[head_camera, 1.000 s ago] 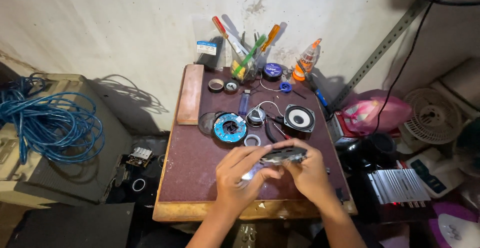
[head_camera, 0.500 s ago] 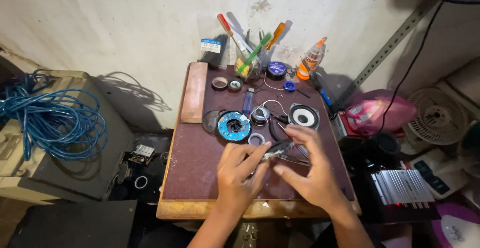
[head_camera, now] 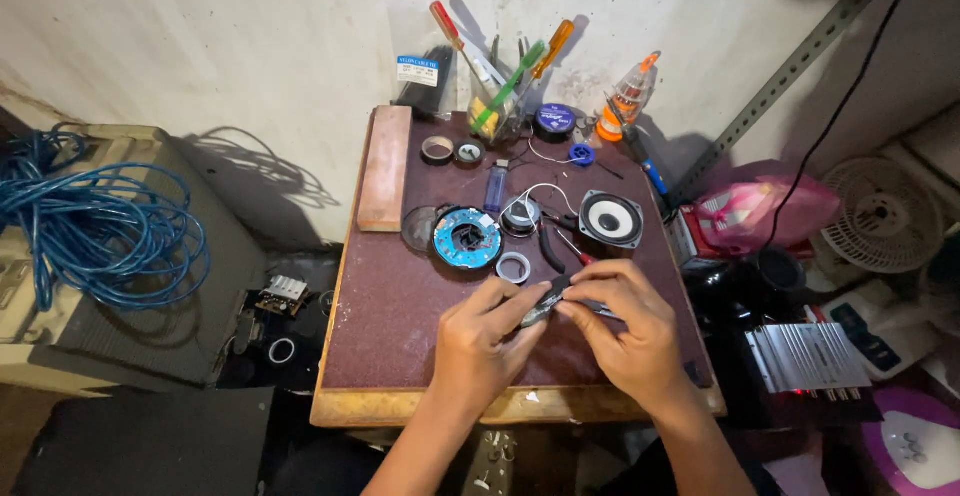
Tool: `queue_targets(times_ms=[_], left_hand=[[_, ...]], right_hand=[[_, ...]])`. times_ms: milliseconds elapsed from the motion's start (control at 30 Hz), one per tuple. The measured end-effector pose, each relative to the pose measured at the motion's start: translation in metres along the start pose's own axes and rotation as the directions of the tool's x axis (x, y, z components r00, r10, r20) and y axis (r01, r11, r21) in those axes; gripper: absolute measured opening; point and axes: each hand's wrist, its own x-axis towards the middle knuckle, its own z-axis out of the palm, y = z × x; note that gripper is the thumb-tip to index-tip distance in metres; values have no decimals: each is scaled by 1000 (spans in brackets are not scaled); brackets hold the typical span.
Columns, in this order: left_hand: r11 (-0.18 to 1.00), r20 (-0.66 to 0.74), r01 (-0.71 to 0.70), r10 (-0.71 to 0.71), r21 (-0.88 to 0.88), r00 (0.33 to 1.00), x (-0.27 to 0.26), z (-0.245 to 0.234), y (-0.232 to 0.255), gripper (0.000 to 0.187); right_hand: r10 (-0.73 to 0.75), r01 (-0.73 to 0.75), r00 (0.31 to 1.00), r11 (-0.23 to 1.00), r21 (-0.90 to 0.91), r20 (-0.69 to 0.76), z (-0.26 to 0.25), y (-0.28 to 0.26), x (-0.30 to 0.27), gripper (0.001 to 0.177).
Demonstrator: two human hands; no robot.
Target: The person uses a small metal tool to scrape and clean the surface of a black circular electronic component held in their left hand. They work over a cluttered workbench containing various tools and parts, including a speaker and a blue coil.
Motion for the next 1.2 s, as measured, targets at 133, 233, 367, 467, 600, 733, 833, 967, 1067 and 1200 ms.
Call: queue_targets(times_ms=[133, 233, 367, 467, 600, 733, 833, 967, 1067, 1200], left_hand=[[999, 20, 23, -23, -36, 1000, 0, -1, 1, 35], [1000, -26, 22, -22, 14, 999, -1, 1, 0, 31], [999, -25, 37, -37, 14, 999, -2, 2, -1, 34], [998, -27, 57, -57, -2, 998, -3, 2, 1, 33], [998, -50, 64, -64, -12, 997, -3, 4, 0, 33], [997, -49, 77, -77, -3, 996, -4, 4, 0, 33], [998, -63, 58, -57, 17, 996, 1, 2, 2, 33], [976, -63, 213, -215, -38, 975, 8, -1, 7, 32], [977, -48, 209, -210, -30, 976, 8, 1, 7, 33], [978, -56, 193, -198, -83, 979, 13, 2, 13, 33]], right_hand=[[-4, 4, 1000, 1000, 4, 11, 5, -5, 1, 7], [-4, 4, 998, 1000, 3, 56, 7, -4, 0, 8], [-31, 33, 998, 999, -33, 57, 9, -1, -1, 8], [-53, 56, 997, 997, -58, 58, 9, 1, -3, 8], [-66, 71, 996, 993, -91, 52, 12, 0, -3, 7], [-43, 51, 996, 993, -109, 73, 13, 0, -4, 8], [-33, 39, 995, 997, -62, 91, 15, 0, -2, 8], [-99, 95, 993, 994, -63, -68, 17, 6, -1, 6], [-200, 186, 976, 971, -150, -89, 19, 6, -1, 8], [-307, 282, 945, 940, -189, -115, 18, 3, 7, 9]])
